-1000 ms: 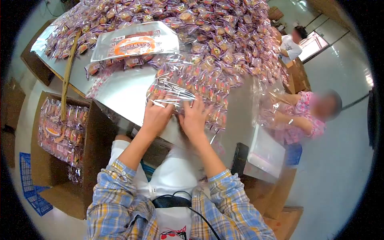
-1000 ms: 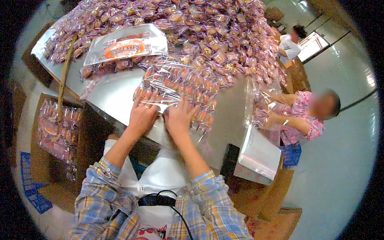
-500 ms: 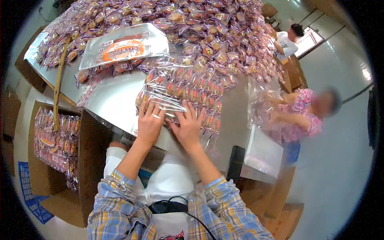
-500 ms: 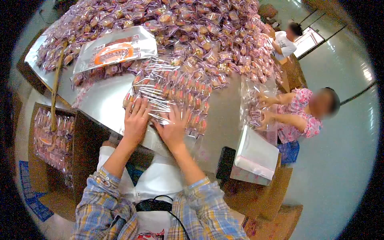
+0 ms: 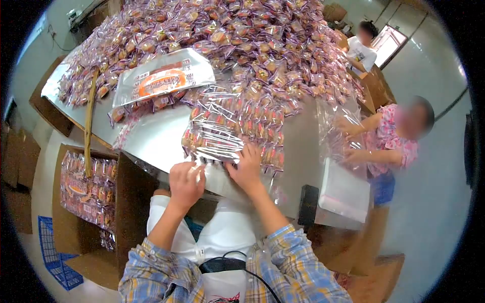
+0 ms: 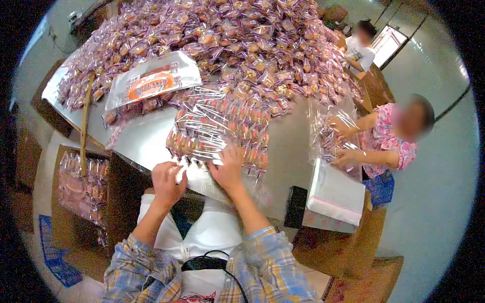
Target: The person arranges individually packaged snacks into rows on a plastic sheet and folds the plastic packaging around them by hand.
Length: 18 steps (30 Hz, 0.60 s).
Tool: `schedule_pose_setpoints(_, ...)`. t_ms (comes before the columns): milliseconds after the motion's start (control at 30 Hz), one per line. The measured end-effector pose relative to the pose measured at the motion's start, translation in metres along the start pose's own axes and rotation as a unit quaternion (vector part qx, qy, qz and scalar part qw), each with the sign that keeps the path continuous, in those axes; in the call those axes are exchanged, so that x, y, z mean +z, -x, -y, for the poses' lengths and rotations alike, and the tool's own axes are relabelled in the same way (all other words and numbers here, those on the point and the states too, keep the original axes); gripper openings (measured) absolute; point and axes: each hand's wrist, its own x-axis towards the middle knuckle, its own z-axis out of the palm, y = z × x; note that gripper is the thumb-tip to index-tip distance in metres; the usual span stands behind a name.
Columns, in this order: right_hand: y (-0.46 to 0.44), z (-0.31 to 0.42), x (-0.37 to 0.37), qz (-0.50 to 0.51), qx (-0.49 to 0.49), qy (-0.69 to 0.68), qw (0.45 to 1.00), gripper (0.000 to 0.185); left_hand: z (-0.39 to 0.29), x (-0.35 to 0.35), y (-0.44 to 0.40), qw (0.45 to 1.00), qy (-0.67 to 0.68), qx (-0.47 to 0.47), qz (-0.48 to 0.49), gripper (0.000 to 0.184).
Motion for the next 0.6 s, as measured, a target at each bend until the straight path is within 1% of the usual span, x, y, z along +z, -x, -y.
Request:
schedule_pose_setpoints(33, 0.006, -0.004, 0.003, -0.001, -0.003, -0.018, 1.000, 0.053, -0.011, -0.018, -0.013, 0.995, -0.043, -0.092, 0.002, 0.066)
schedule_pose_setpoints(100, 0.015, 0.001, 0.008, 0.018, -0.022, 0.012, 1.000, 0.052, -0.019, -0.041, -0.054, 0.981, -0.065, -0.184, 0.011, 0.077)
schedule_pose_setpoints(133, 0.015, 0.009, 0.003, 0.028, -0.025, 0.033, 0.999, 0.051, -0.017, -0.041, -0.062, 0.972, -0.034, -0.228, 0.045, 0.089)
schedule_pose_setpoints(167, 0.015, 0.016, -0.004, 0.036, -0.030, 0.056, 0.997, 0.051, -0.007, -0.037, -0.063, 0.964, 0.025, -0.253, 0.077, 0.092)
schedule_pose_setpoints(200, 0.013, 0.025, -0.011, 0.059, -0.016, 0.077, 0.995, 0.052, -0.002, -0.033, -0.062, 0.947, 0.073, -0.291, 0.112, 0.088)
schedule_pose_setpoints(233, 0.012, 0.030, -0.012, 0.043, -0.016, 0.068, 0.997, 0.052, 0.001, -0.029, -0.062, 0.925, 0.120, -0.328, 0.148, 0.084)
schedule_pose_setpoints(300, 0.009, 0.037, -0.011, 0.012, -0.011, 0.046, 0.999, 0.052, -0.010, -0.027, -0.058, 0.921, 0.042, -0.355, 0.156, 0.075)
schedule_pose_setpoints(333, 0.010, 0.039, -0.007, 0.012, -0.002, 0.043, 0.999, 0.051, -0.025, -0.035, -0.065, 0.892, 0.093, -0.411, 0.166, 0.066)
schedule_pose_setpoints(367, 0.015, 0.039, -0.006, 0.011, -0.008, 0.044, 0.999, 0.052, -0.030, -0.033, -0.054, 0.917, 0.048, -0.363, 0.158, 0.066)
schedule_pose_setpoints(433, 0.019, 0.041, -0.010, 0.009, -0.022, 0.048, 0.999, 0.052, -0.041, -0.037, -0.048, 0.931, 0.037, -0.327, 0.160, 0.067)
schedule_pose_setpoints(533, 0.020, 0.040, -0.013, 0.004, -0.015, 0.028, 0.999, 0.050, -0.045, -0.028, -0.046, 0.947, 0.025, -0.302, 0.111, 0.070)
schedule_pose_setpoints(600, 0.022, 0.040, -0.006, -0.006, -0.009, 0.040, 0.999, 0.047, -0.039, -0.012, -0.044, 0.944, 0.087, -0.311, 0.069, 0.069)
